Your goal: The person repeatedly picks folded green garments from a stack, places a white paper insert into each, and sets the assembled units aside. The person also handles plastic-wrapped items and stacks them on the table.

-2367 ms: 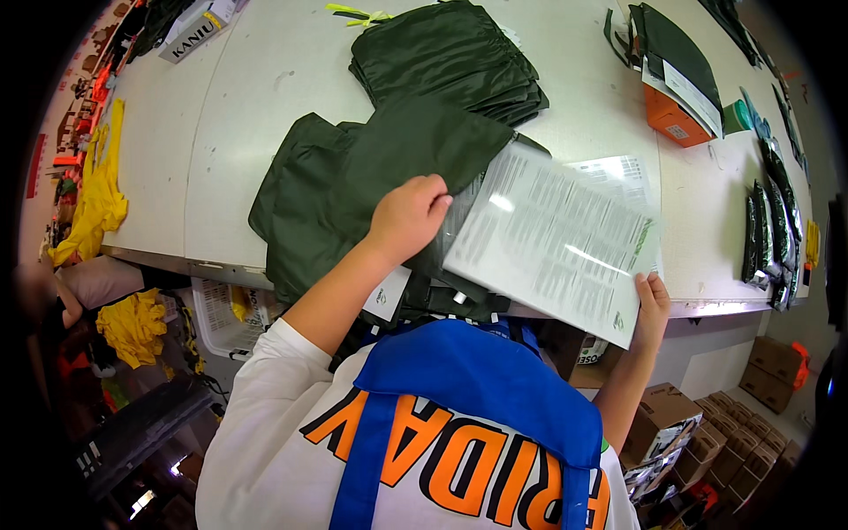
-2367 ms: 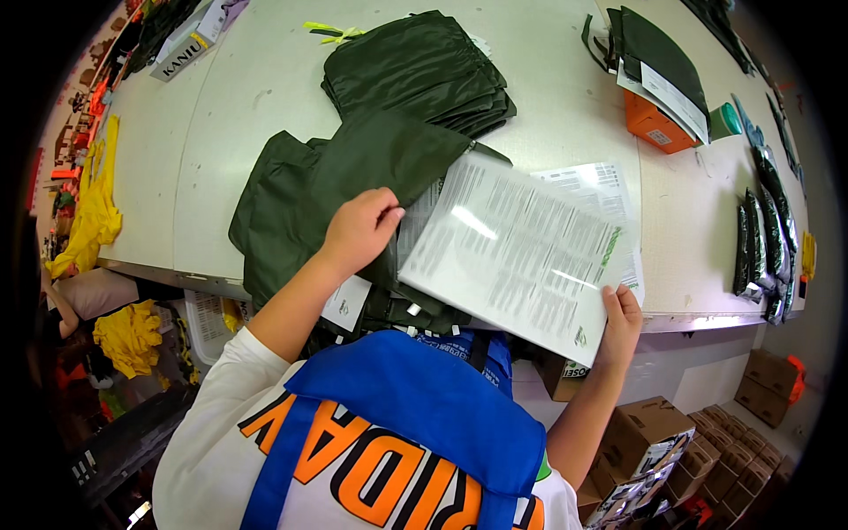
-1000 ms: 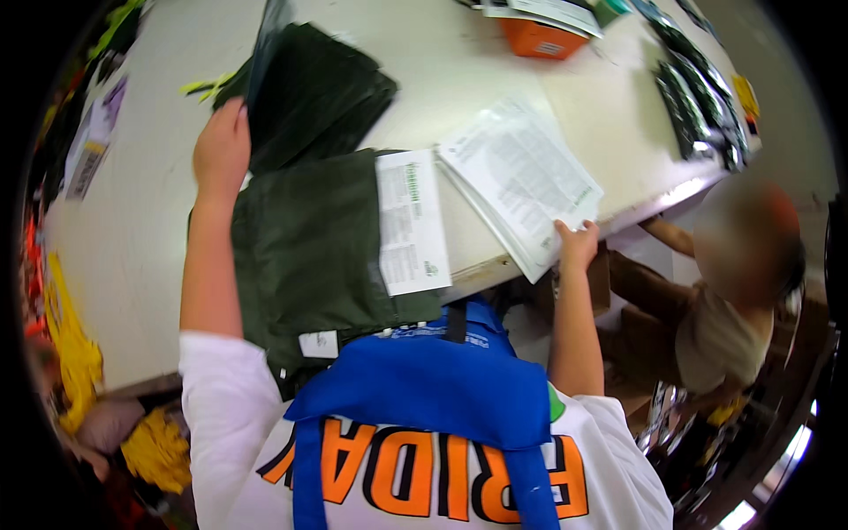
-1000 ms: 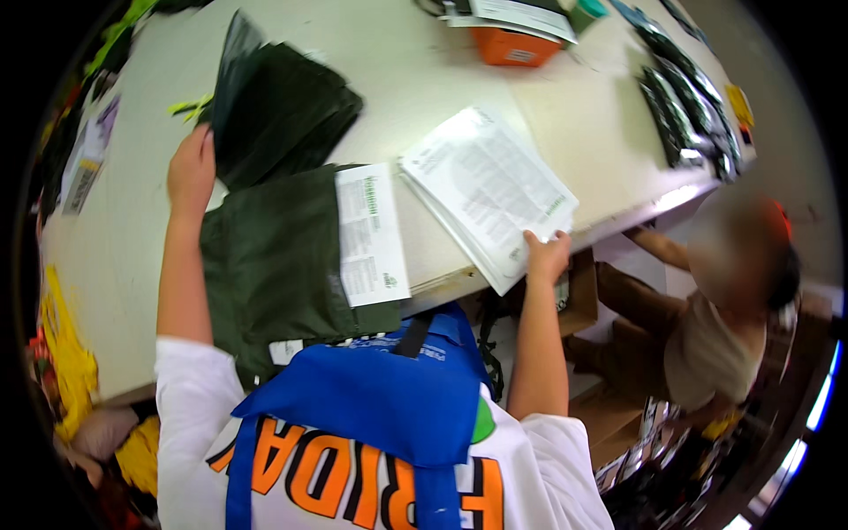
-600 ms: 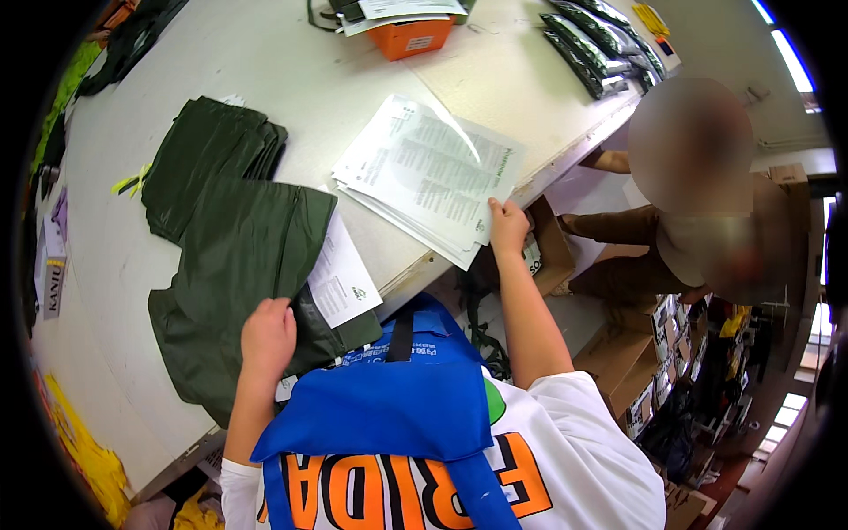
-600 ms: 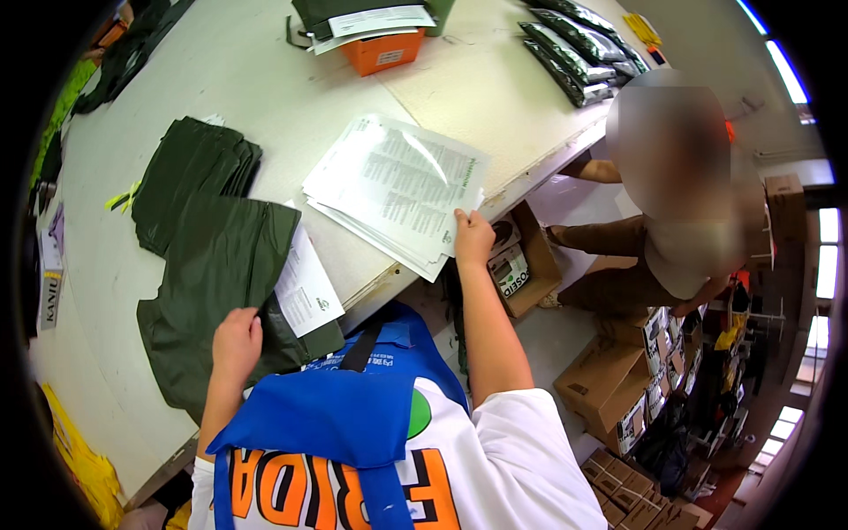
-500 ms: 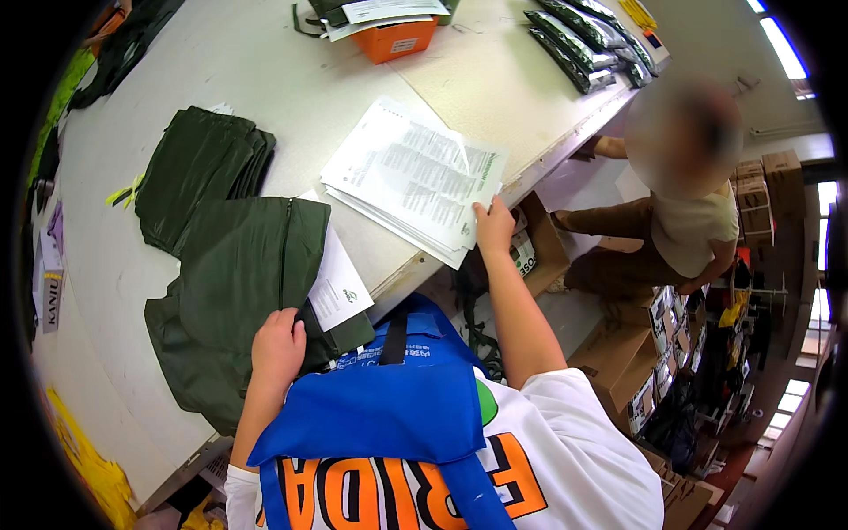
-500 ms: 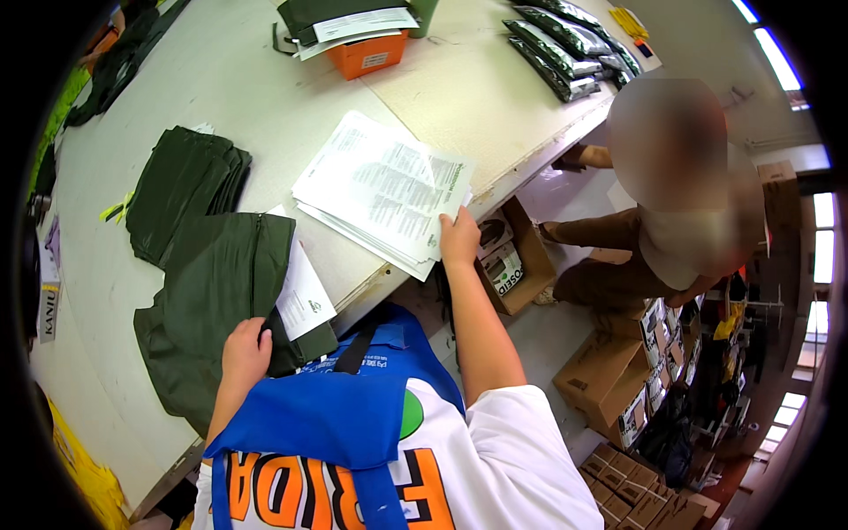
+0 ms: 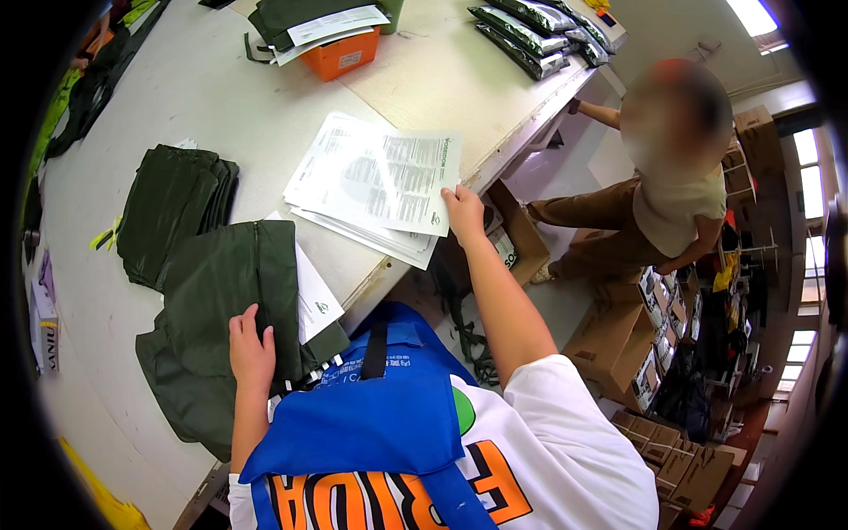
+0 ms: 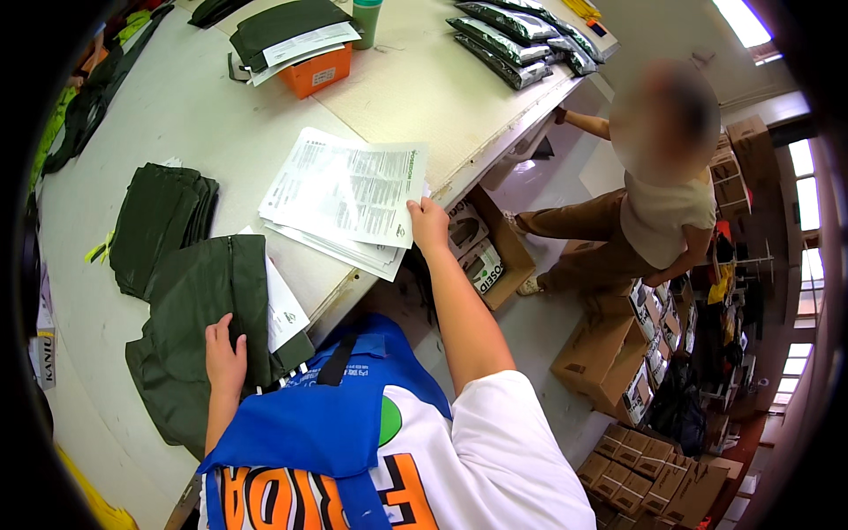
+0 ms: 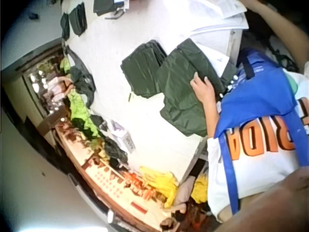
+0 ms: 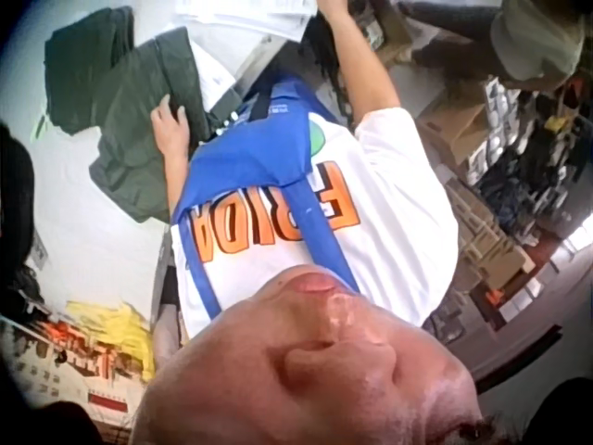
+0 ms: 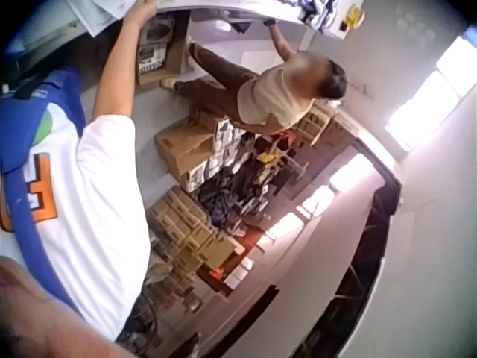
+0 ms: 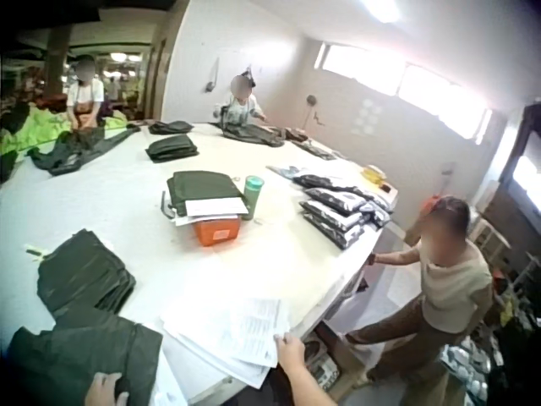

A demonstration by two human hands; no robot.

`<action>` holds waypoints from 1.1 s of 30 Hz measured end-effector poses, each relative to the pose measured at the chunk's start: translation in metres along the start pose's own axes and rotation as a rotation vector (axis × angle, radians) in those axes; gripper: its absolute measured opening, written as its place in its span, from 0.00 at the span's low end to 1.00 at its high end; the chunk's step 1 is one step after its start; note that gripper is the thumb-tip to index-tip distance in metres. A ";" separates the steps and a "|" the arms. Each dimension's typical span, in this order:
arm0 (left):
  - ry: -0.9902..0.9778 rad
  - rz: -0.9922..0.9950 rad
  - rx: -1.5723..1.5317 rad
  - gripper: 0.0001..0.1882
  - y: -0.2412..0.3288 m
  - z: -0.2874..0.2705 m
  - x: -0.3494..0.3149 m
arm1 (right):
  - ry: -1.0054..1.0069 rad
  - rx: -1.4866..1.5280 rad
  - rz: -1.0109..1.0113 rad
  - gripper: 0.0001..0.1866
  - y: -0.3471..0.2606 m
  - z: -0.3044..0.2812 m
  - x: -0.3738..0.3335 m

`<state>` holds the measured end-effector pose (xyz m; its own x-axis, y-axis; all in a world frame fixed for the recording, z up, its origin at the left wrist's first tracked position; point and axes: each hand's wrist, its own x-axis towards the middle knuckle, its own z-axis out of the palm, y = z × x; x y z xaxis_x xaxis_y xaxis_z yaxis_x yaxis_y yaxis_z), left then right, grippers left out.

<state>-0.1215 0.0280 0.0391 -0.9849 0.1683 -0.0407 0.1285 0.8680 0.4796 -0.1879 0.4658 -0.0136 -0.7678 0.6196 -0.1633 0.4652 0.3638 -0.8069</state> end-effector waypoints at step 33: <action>0.153 -0.103 -0.050 0.08 -0.019 0.008 0.002 | -0.431 0.740 0.062 0.16 -0.055 -0.043 -0.062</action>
<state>-0.1253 0.0160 0.0230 -0.9992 0.0038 0.0401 0.0242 0.8519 0.5232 -0.1471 0.4374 0.0654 -0.9205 0.2502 -0.3001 0.2202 -0.3024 -0.9274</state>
